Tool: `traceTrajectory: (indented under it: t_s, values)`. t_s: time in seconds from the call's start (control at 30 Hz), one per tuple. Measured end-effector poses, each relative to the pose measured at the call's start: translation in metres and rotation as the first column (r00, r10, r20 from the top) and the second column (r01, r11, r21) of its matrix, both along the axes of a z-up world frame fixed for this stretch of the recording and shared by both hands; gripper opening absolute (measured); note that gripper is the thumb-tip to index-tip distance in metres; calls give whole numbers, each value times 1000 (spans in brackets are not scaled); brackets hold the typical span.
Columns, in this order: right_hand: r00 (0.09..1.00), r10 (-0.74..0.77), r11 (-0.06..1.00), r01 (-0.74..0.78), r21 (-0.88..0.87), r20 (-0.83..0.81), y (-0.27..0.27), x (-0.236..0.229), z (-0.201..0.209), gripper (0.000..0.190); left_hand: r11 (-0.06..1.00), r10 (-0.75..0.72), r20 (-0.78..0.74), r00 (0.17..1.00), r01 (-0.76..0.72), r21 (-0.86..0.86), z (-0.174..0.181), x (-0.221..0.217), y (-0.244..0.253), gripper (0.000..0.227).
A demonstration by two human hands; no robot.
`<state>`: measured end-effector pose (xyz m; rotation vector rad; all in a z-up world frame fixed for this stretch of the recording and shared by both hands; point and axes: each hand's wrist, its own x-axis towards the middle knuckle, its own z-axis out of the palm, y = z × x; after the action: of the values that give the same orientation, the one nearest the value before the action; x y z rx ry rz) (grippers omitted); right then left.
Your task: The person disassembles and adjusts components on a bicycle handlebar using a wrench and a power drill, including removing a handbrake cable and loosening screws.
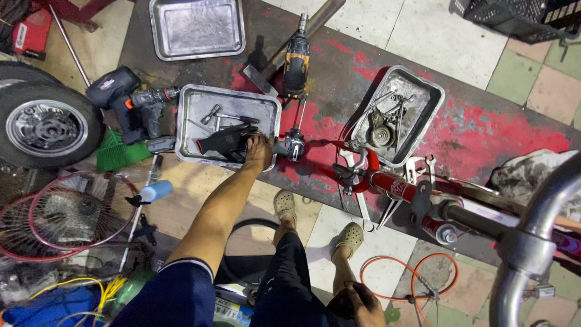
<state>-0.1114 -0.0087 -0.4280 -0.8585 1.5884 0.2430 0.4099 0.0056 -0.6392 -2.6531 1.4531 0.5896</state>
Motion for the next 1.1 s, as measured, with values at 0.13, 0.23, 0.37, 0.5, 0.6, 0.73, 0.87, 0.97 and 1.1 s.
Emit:
traceTrajectory:
  t_s: [0.13,0.23,0.37,0.5,0.6,0.73,0.87,0.97,1.1]
  values:
    - [987,161,982,-158,-105,23,-15,32,49,36,983,173,-197,965,-183,-32,36,-16,13,69]
    - [982,115,993,-114,-16,147,-31,44,80,40,959,231,-178,957,-255,-126,80,-63,43,69]
    - [912,310,949,-277,-153,270,-61,59,100,44,779,541,-599,590,-620,93,155,-176,79,51]
    - [775,399,915,-301,-268,490,-77,52,127,49,657,243,-900,363,-744,-123,233,-336,82,68]
    - [613,346,935,-293,-202,711,-100,8,152,49,652,172,-913,370,-737,-176,281,-439,65,62]
    - [456,349,906,-386,-171,819,-135,-56,191,49,689,214,-862,459,-697,-200,344,-509,27,57]
    - [410,346,896,-411,-168,844,-178,-110,235,49,829,44,-690,722,-412,-379,420,-512,5,58]
    - [379,346,892,-417,-175,858,-210,-127,258,49,746,478,-732,486,-664,46,482,-491,22,49]
    - [291,376,895,-359,-264,880,-272,-109,283,49,169,449,-647,617,-769,-616,554,-449,16,28]
